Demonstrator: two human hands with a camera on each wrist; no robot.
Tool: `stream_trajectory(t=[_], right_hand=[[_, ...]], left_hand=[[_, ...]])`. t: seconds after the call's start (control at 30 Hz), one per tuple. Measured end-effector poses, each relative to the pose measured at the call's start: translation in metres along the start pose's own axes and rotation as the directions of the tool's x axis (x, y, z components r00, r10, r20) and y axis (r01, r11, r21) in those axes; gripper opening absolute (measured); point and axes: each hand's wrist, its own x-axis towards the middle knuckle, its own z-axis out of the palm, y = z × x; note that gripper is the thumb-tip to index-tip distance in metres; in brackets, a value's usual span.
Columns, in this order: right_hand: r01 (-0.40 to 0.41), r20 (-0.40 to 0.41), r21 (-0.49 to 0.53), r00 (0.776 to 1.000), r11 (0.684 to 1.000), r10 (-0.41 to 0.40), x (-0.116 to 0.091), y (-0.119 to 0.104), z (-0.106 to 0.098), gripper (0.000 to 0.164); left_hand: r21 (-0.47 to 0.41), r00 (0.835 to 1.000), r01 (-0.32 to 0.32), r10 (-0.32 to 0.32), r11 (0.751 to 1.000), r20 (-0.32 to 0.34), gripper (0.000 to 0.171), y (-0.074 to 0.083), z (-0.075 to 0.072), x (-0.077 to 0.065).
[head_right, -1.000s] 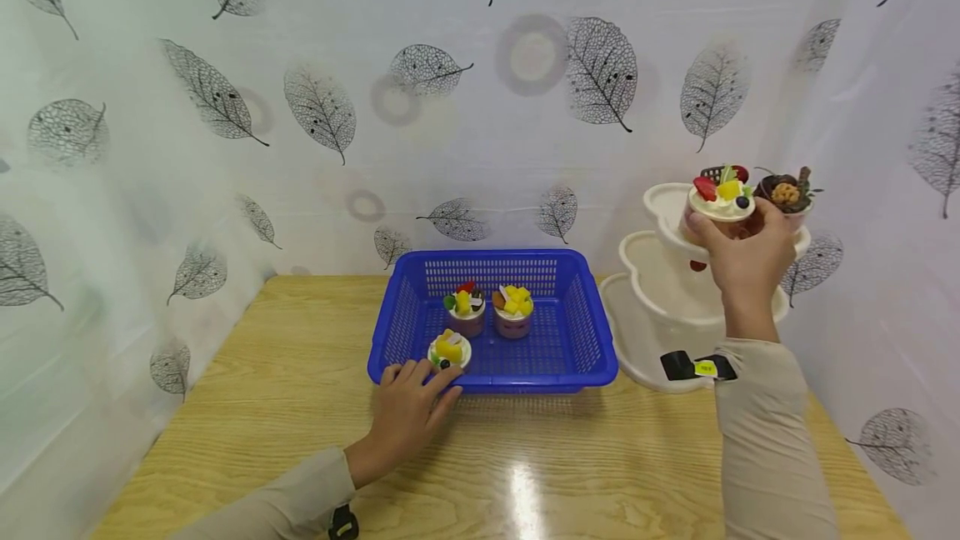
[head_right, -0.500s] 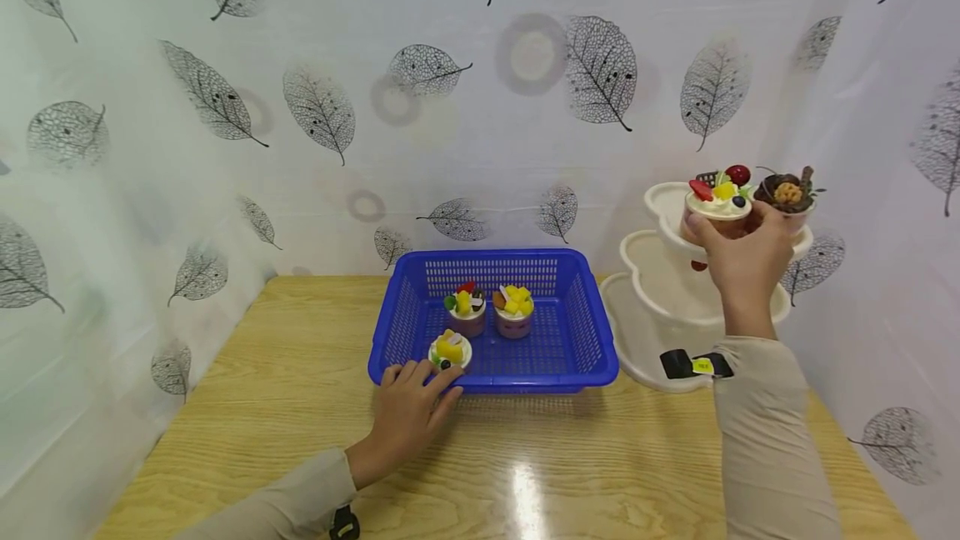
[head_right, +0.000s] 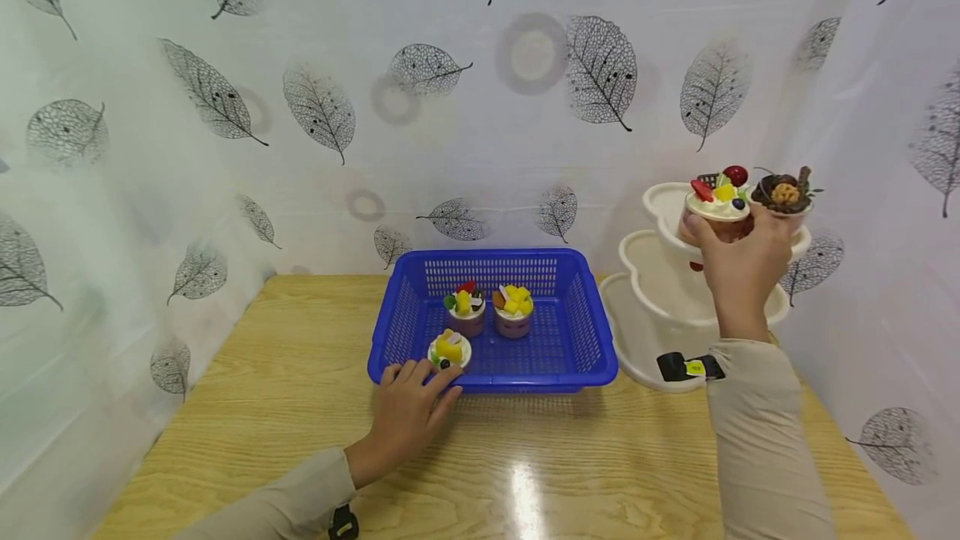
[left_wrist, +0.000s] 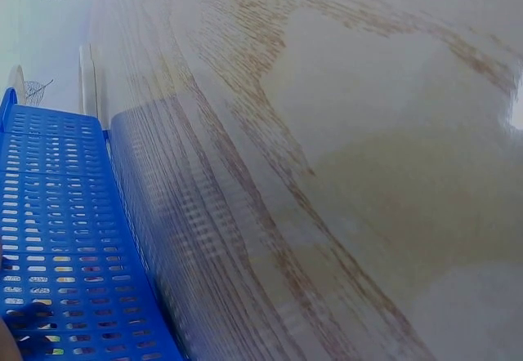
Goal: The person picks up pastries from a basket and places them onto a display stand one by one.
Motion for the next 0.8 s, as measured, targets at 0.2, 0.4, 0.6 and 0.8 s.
stream_trajectory(t=[0.2,0.4,0.6,0.8], right_hand=[[0.021,-0.002,0.002,1.0,1.0,-0.021,-0.001,0.001,0.0,0.074],[0.034,0.006,0.012,0.999,0.999,-0.034,-0.002,0.0,-0.002,0.075],[0.036,-0.027,-0.001,0.999,0.999,-0.036,-0.006,-0.004,0.0,0.072],[0.246,-0.104,0.05,0.965,0.968,-0.239,-0.023,-0.024,0.002,0.074]], left_hand=[[0.001,1.0,0.005,-0.005,1.0,0.005,0.024,0.0,0.0,-0.001],[-0.001,1.0,0.005,-0.005,1.0,0.0,0.025,0.0,0.001,0.0],[0.005,1.0,0.014,-0.015,1.0,0.017,0.026,0.001,0.003,-0.001],[-0.019,0.999,0.02,-0.019,1.0,0.029,0.028,0.0,0.001,0.0]])
